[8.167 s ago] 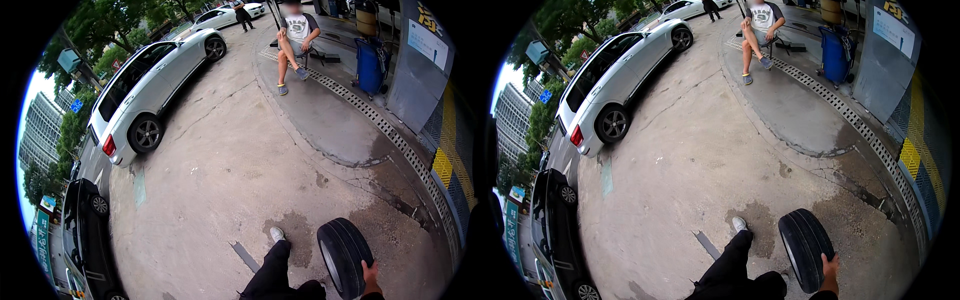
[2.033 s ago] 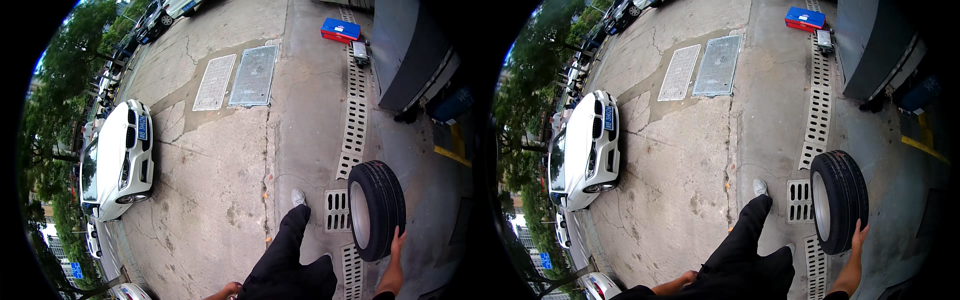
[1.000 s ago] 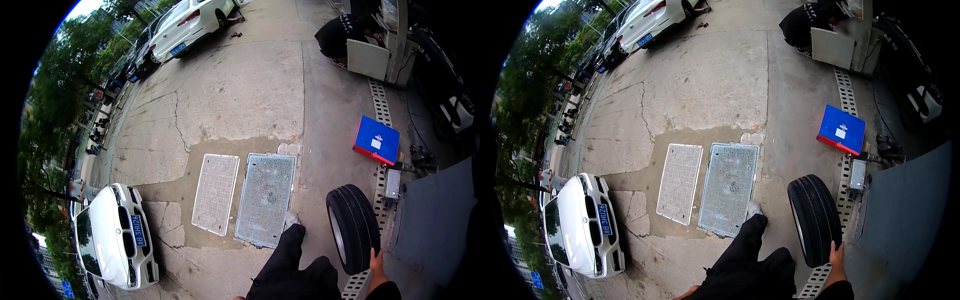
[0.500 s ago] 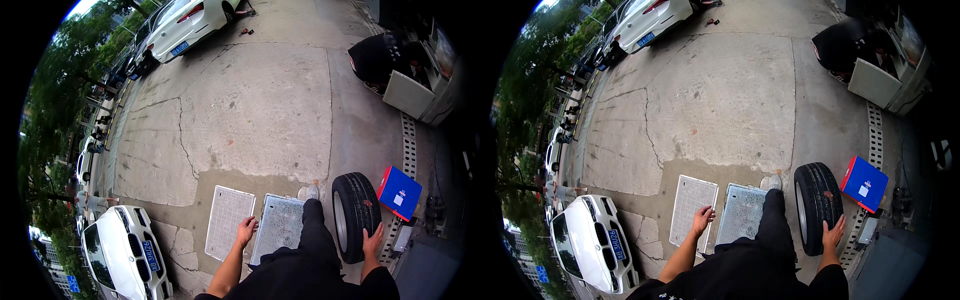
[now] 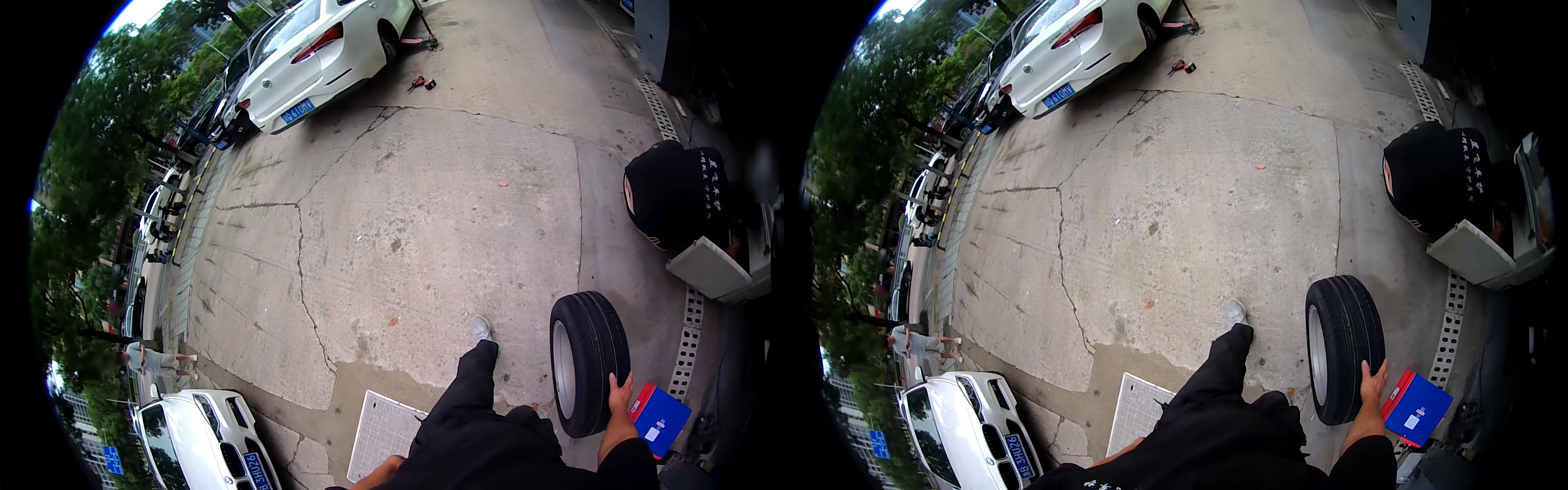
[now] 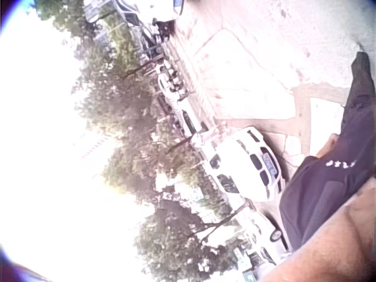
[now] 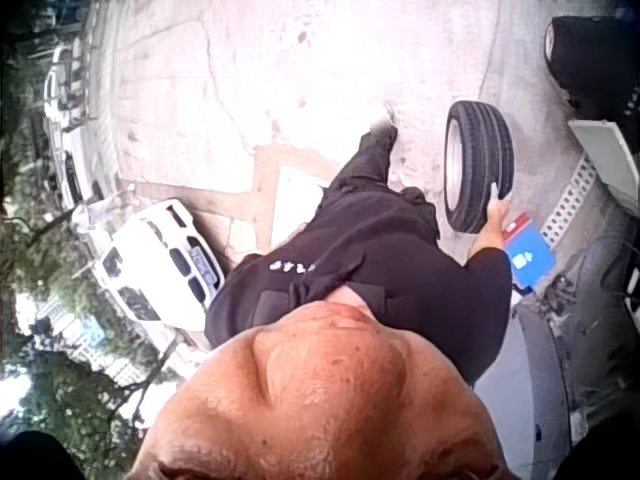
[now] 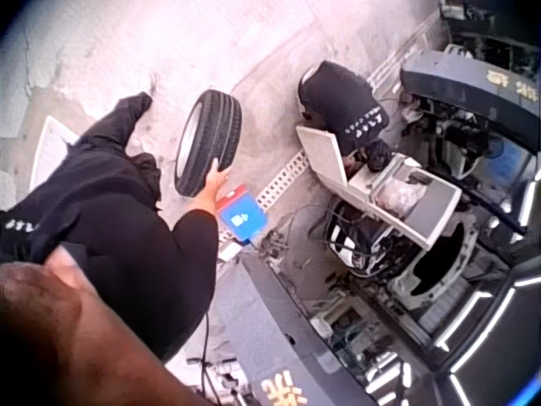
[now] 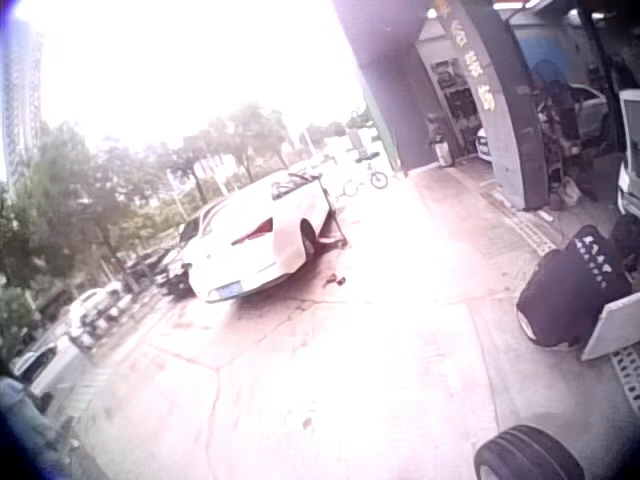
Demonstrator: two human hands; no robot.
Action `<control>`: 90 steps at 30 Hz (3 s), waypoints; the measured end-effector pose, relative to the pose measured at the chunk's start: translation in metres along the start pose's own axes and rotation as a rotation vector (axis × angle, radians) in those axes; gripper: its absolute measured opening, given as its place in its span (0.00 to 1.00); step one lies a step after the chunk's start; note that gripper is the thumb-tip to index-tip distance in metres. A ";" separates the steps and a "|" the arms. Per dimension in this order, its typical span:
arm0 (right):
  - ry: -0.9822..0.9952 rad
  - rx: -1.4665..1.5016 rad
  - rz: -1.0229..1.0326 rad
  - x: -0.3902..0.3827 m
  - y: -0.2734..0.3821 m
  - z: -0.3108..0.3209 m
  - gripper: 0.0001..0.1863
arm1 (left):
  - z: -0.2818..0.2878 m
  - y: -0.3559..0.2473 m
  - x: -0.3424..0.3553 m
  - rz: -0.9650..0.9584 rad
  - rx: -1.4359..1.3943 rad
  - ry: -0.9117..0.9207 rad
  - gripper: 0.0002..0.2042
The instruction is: The person inflates a car tire using a digital pressure gauge and air hose, then removes the valve cap. They spray lubricant on the tire bead, remove the plastic packaging, and roll the tire to a white car. Finally, they lift and mount the tire onto the wheel hub.
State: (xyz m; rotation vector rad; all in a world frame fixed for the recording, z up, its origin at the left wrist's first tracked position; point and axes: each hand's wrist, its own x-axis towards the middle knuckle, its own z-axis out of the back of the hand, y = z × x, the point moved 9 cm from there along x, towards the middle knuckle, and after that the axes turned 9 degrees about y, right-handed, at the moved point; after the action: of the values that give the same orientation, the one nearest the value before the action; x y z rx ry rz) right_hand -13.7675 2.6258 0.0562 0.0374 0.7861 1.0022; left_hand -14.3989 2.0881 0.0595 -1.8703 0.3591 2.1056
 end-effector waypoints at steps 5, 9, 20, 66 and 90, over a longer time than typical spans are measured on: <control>-0.096 -0.219 -0.155 0.117 0.135 0.042 0.51 | 0.234 -0.232 0.052 -0.219 0.370 -0.071 0.24; -0.023 -0.099 0.000 0.244 0.339 0.037 0.46 | 0.469 -0.396 0.040 -0.452 -0.157 -0.453 0.23; 0.334 0.431 -0.334 0.413 0.440 -0.054 0.52 | 0.732 -0.699 0.136 -0.334 -0.220 -0.180 0.23; 0.212 0.096 0.559 1.299 2.039 -0.126 0.33 | 1.664 -1.967 0.346 -0.691 -0.299 0.103 0.55; -0.038 0.270 0.416 1.529 2.432 -0.196 0.33 | 2.087 -2.292 0.415 -0.960 -0.459 -0.148 0.62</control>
State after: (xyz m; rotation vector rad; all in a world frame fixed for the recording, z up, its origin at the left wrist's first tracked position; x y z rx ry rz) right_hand -15.2362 5.0992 -0.0602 0.4673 0.8945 1.2753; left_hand -15.4773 5.0210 -0.0714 -1.5629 -0.9445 1.6583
